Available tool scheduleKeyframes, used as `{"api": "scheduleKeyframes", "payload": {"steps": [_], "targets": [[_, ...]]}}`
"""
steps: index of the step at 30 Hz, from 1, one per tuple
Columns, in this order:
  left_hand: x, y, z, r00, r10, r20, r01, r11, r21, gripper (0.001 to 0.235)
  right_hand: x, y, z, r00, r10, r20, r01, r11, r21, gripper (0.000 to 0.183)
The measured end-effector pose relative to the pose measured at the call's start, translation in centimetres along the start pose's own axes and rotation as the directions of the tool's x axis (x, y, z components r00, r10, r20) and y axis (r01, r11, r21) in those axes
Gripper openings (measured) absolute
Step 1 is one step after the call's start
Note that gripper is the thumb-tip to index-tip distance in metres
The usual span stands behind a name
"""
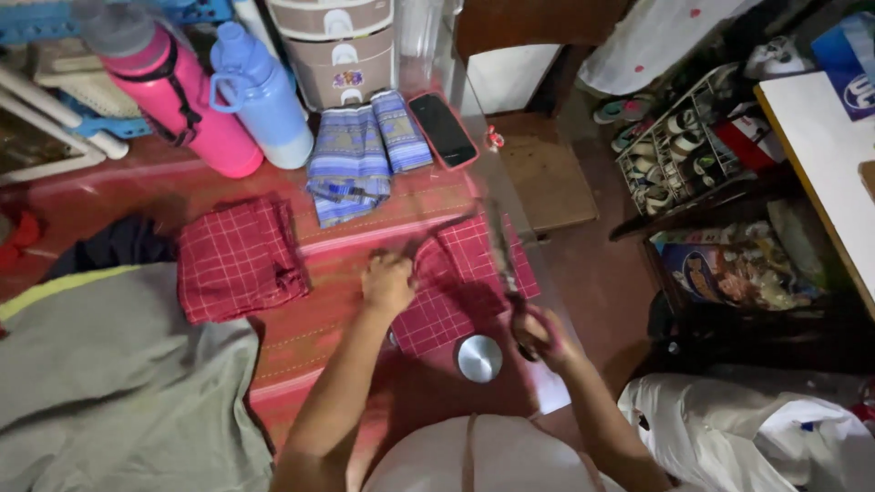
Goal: The person cuts a red checkered cloth into smaller pieces using scissors. They then unfold a grey cloth, smooth it out, and cut it into a rectangular shape. The person also handles a green and yellow striped cloth on the table.
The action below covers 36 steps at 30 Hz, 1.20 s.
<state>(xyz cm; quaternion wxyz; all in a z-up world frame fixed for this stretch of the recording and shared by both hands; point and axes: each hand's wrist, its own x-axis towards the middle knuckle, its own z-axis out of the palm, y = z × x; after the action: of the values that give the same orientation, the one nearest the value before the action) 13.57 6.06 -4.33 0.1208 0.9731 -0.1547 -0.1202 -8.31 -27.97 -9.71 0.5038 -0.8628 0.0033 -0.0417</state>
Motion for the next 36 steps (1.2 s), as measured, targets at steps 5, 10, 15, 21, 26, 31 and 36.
{"api": "scheduleKeyframes", "payload": {"steps": [5, 10, 15, 21, 26, 31, 36], "targets": [[-2.8, 6.5, -9.1, 0.87, 0.332, 0.363, -0.263, 0.938, -0.227, 0.027, 0.3, -19.8, -6.5, 0.983, 0.132, 0.126, -0.181, 0.798, 0.576, 0.071], [-2.8, 13.7, -16.7, 0.624, 0.618, 0.479, -0.273, 0.746, -0.607, 0.023, -11.8, -0.3, -6.4, 0.903, 0.368, 0.221, -0.401, 0.543, 0.737, 0.032], [6.9, 14.3, -9.3, 0.84, 0.517, 0.165, -0.37, 0.768, -0.523, 0.018, -25.3, -0.3, -3.2, 0.77, 0.636, -0.039, -0.408, 0.54, 0.736, 0.031], [10.4, 12.8, -4.9, 0.945, 0.319, 0.076, -0.302, 0.936, -0.18, 0.039, -8.8, -20.2, -4.4, 0.835, 0.55, -0.006, -0.438, 0.672, 0.597, 0.047], [8.1, 14.1, -8.2, 0.984, 0.06, 0.17, -0.056, 0.998, -0.024, 0.068, -10.6, -11.4, -3.2, 0.861, 0.473, 0.187, -0.467, 0.59, 0.658, 0.046], [4.7, 11.0, -5.5, 0.973, 0.195, 0.122, -0.178, 0.974, -0.143, 0.016, -7.4, -17.9, -4.2, 0.829, 0.555, 0.067, -0.554, 0.802, 0.221, 0.016], [-2.4, 6.3, -12.3, 0.876, 0.175, 0.449, 0.461, -0.038, -0.886, 0.043, -6.7, -9.2, -4.2, 0.818, 0.468, 0.333, -0.574, 0.702, 0.423, 0.047]]}}
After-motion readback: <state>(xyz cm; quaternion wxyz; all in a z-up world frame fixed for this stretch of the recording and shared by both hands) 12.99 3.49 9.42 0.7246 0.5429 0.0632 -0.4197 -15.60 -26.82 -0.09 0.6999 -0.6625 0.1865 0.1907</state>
